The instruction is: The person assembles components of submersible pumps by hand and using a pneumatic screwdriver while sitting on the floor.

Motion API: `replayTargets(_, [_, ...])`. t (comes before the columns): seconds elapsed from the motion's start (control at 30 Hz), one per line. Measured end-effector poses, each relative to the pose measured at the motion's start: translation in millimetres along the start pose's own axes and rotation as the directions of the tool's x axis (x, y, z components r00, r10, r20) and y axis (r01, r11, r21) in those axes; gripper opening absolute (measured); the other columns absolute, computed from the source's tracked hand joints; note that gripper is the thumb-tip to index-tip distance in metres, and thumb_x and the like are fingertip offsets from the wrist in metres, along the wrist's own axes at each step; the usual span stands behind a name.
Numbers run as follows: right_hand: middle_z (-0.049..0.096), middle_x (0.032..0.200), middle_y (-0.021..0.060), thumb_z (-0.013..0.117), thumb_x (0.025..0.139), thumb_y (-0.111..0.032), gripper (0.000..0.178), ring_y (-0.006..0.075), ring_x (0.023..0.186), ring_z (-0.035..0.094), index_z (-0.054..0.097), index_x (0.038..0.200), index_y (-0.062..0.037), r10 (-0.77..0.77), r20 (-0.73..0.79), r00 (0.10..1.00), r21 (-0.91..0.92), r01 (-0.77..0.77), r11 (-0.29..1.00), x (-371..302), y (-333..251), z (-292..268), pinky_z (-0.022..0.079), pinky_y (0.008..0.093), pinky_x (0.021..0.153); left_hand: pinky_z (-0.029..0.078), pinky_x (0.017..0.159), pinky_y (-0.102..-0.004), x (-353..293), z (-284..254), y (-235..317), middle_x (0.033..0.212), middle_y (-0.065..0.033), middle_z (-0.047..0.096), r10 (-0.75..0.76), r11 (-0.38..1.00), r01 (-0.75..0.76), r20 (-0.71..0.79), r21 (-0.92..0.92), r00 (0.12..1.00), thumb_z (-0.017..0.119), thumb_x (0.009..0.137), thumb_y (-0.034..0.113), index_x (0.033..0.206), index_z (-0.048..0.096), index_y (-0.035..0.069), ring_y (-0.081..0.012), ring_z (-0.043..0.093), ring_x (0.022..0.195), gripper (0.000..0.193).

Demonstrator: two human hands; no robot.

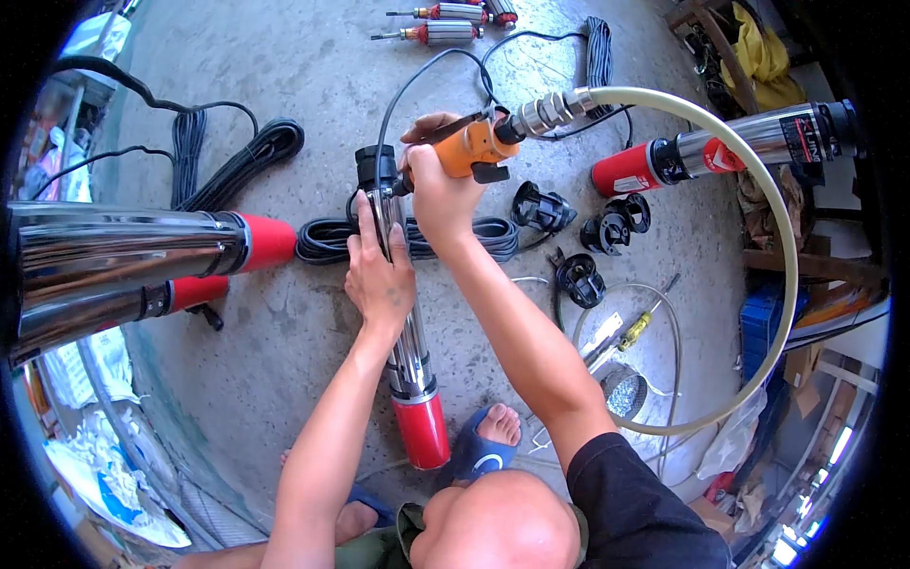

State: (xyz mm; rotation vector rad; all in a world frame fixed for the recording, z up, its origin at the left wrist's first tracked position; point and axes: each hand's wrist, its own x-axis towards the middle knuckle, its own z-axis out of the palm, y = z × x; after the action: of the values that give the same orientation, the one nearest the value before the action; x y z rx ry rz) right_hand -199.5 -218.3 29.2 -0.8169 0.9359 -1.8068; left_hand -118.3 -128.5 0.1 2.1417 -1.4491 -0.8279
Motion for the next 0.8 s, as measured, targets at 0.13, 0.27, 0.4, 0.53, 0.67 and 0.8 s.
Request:
replayTargets(0.13, [0.061, 0.089, 0.0146, 0.052, 0.079, 0.006, 0.024, 0.0181, 0.065, 0.057, 0.054, 0.102, 0.0032, -0.02, -0.006, 1.0, 0.02, 0.02, 1.0, -2.3, -0.6, -0.5, 0.051, 0.0324, 0.064, 0.051, 0.074, -0.0544, -0.2, -0.1, -0.5, 0.102, -0.0223, 0.058, 0.012, 1.0, -0.012, -0.009, -0.005, 1.0, 0.047, 0.1, 0.042, 0.159, 0.021, 0.022, -0.0455, 0.064, 0.088, 0.067])
replayTargets(0.27, [0.061, 0.09, 0.0145, 0.051, 0.079, 0.006, 0.024, 0.0177, 0.064, 0.058, 0.053, 0.103, 0.0028, -0.045, -0.01, 0.999, 0.013, 0.045, 0.999, 0.6, -0.5, -3.6, 0.051, 0.0317, 0.064, 0.051, 0.073, -0.0541, -0.6, 0.5, -0.2, 0.102, -0.0228, 0.058, 0.019, 1.0, -0.019, -0.022, 0.002, 1.0, 0.048, 0.1, 0.041, 0.159, 0.021, 0.023, -0.0459, 0.064, 0.087, 0.067])
replayTargets(0.4, [0.061, 0.09, 0.0142, 0.051, 0.08, 0.007, 0.024, 0.0181, 0.065, 0.059, 0.053, 0.103, 0.0028, -0.029, -0.015, 0.999, -0.002, 0.028, 1.0, 3.7, -3.5, -3.3, 0.051, 0.0318, 0.064, 0.051, 0.073, -0.0541, -0.3, 2.4, -1.5, 0.102, -0.0229, 0.058, 0.023, 1.0, -0.023, -0.023, 0.003, 0.999, 0.048, 0.1, 0.04, 0.159, 0.021, 0.023, -0.0458, 0.064, 0.087, 0.068])
replayTargets(0.53, [0.061, 0.09, 0.0142, 0.051, 0.08, 0.009, 0.024, 0.0186, 0.065, 0.059, 0.053, 0.103, 0.0024, -0.059, -0.003, 0.998, -0.014, 0.059, 0.998, 5.5, -1.6, -5.1, 0.051, 0.0316, 0.064, 0.051, 0.073, -0.0541, -0.4, 2.6, -1.0, 0.101, -0.0224, 0.057, 0.023, 1.0, -0.023, -0.025, 0.004, 0.999, 0.049, 0.1, 0.039, 0.159, 0.021, 0.023, -0.0452, 0.064, 0.086, 0.067])
replayTargets(0.67, [0.062, 0.09, 0.014, 0.051, 0.08, 0.009, 0.025, 0.0189, 0.066, 0.059, 0.053, 0.103, 0.002, -0.066, 0.005, 0.998, -0.024, 0.066, 0.998, 4.1, -2.7, -4.9, 0.051, 0.0315, 0.064, 0.052, 0.072, -0.0537, -0.4, 2.6, -1.8, 0.1, -0.0217, 0.057, 0.024, 1.0, -0.024, -0.022, 0.005, 0.999, 0.049, 0.1, 0.039, 0.159, 0.021, 0.023, -0.0442, 0.065, 0.084, 0.067])
replayTargets(0.8, [0.061, 0.09, 0.0139, 0.051, 0.08, 0.009, 0.025, 0.019, 0.066, 0.06, 0.053, 0.104, 0.0017, -0.051, -0.009, 0.999, 0.0, 0.051, 0.999, 3.0, -4.3, -3.0, 0.051, 0.0315, 0.064, 0.052, 0.071, -0.0534, -0.5, 2.8, -2.0, 0.1, -0.0213, 0.057, 0.03, 1.0, -0.03, -0.023, 0.006, 0.999, 0.048, 0.1, 0.04, 0.159, 0.022, 0.021, -0.0438, 0.065, 0.084, 0.067])
